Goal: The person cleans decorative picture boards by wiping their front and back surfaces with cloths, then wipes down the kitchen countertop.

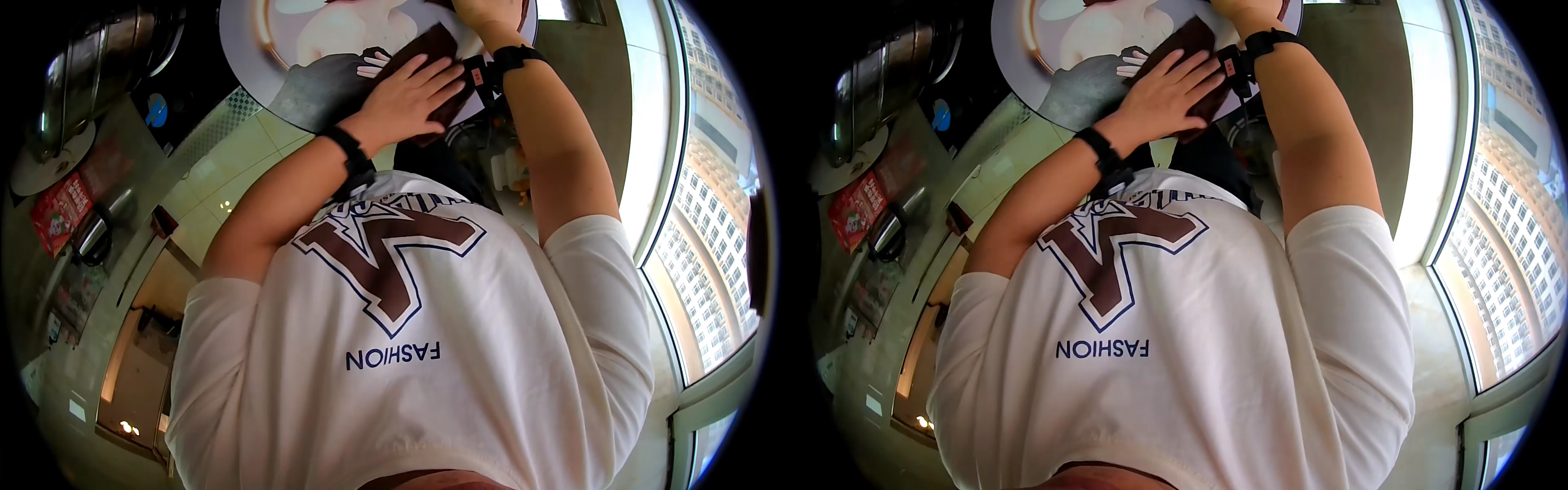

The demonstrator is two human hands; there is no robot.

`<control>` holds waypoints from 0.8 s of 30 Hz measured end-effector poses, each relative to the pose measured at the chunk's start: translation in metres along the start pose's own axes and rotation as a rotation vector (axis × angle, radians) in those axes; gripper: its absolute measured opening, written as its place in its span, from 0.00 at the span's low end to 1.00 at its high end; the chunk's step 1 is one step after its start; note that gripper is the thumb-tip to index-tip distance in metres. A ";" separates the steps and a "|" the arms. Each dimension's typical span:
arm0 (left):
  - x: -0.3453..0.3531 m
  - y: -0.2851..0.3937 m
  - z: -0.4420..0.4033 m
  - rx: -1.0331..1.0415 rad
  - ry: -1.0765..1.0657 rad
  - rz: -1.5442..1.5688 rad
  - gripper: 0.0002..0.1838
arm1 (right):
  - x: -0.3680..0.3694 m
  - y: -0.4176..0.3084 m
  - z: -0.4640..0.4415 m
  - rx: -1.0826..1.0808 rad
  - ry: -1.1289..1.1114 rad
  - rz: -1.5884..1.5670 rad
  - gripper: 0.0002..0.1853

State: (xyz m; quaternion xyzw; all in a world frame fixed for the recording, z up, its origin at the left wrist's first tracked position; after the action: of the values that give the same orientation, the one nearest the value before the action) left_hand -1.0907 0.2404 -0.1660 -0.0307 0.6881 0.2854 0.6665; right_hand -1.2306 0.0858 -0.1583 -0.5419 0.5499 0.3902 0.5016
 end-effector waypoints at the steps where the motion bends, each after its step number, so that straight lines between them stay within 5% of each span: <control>1: -0.003 -0.003 0.019 0.041 -0.003 0.053 0.43 | -0.002 0.000 0.001 0.002 -0.004 0.001 0.34; 7: -0.015 -0.097 0.144 -0.216 -0.221 -0.119 0.50 | -0.002 -0.001 0.000 0.010 -0.021 -0.020 0.34; 11: -0.041 -0.151 0.156 -0.679 0.011 -0.294 0.48 | -0.003 -0.001 -0.001 0.013 -0.048 -0.017 0.34; 13: -0.035 -0.111 0.104 -0.686 -0.071 -0.222 0.46 | -0.003 -0.002 0.000 0.011 -0.073 -0.022 0.34; 15: -0.021 -0.062 0.057 -0.435 -0.083 0.095 0.45 | 0.023 0.006 -0.004 -0.057 0.066 0.121 0.33; 19: -0.010 -0.054 0.050 -0.087 -0.031 0.057 0.43 | 0.023 0.006 -0.005 -0.050 0.070 0.053 0.33; 24: -0.073 -0.213 0.129 -0.672 0.163 -0.309 0.43 | 0.017 0.003 -0.007 -0.048 0.036 0.061 0.33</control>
State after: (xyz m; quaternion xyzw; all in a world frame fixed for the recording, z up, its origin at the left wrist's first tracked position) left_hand -0.8770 0.0933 -0.1659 -0.3737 0.5940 0.3880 0.5974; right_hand -1.2328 0.0759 -0.1742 -0.5437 0.5655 0.4085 0.4666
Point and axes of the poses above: each hand's wrist, its own z-axis away from the middle knuckle, its own x-axis out of the palm, y = z × x, the point moved 8 cm from there along -z, towards the middle knuckle, and after that the axes turned 1 degree about z, right-handed, at the moved point
